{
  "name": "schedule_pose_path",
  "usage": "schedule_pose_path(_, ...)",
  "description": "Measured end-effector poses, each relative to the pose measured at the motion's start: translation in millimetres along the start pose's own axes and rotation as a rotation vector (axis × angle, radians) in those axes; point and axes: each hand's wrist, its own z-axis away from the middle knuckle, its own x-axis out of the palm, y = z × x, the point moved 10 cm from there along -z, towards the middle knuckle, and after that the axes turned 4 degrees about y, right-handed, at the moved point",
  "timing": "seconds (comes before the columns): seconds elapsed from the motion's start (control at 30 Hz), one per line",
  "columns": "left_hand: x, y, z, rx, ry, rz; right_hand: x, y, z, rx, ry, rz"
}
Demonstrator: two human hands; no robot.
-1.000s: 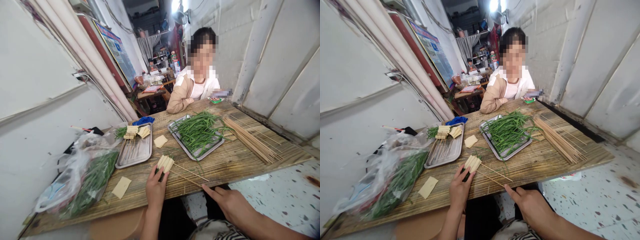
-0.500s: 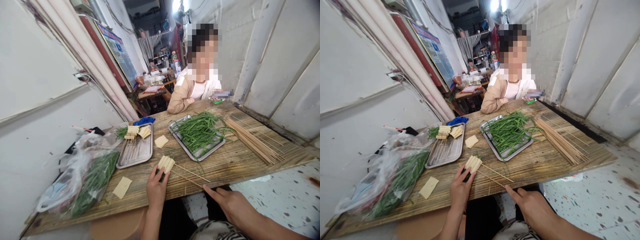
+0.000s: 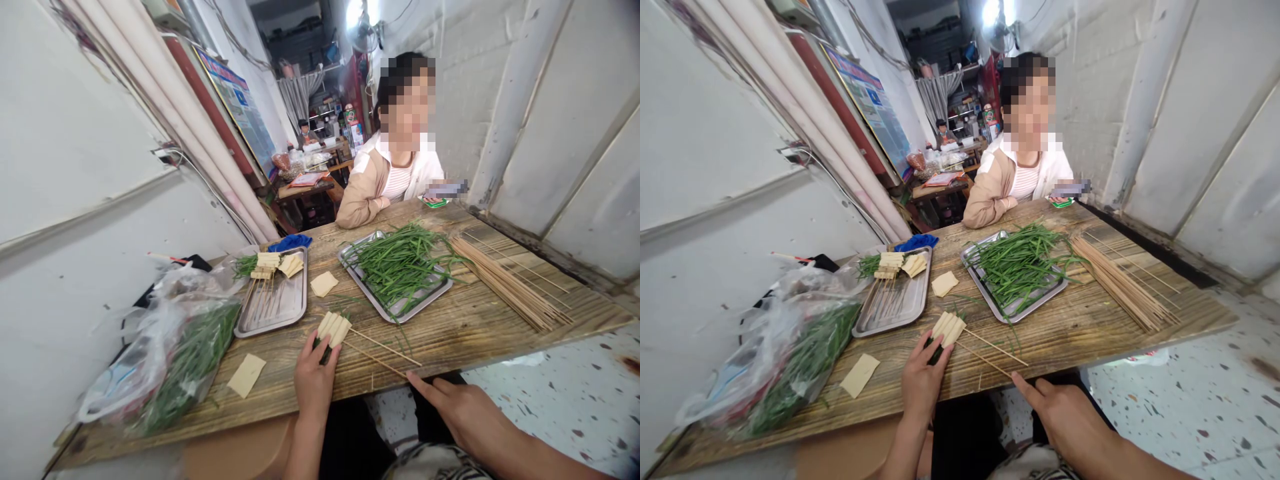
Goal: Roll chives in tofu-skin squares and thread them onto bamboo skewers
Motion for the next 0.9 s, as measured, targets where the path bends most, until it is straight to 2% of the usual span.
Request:
schedule_pose_path(0.57, -0.6, 3.7, -0.8, 0.032, 0.010, -0.032, 3.9, 0.0, 0.1, 0.009, -0.026, 0.011)
schedule_pose_path(0.9, 0.8, -0.6, -0.8, 0.000, 0.002, 0.006, 5.4, 0.5, -1.3, 0.033, -0.038, -0.002)
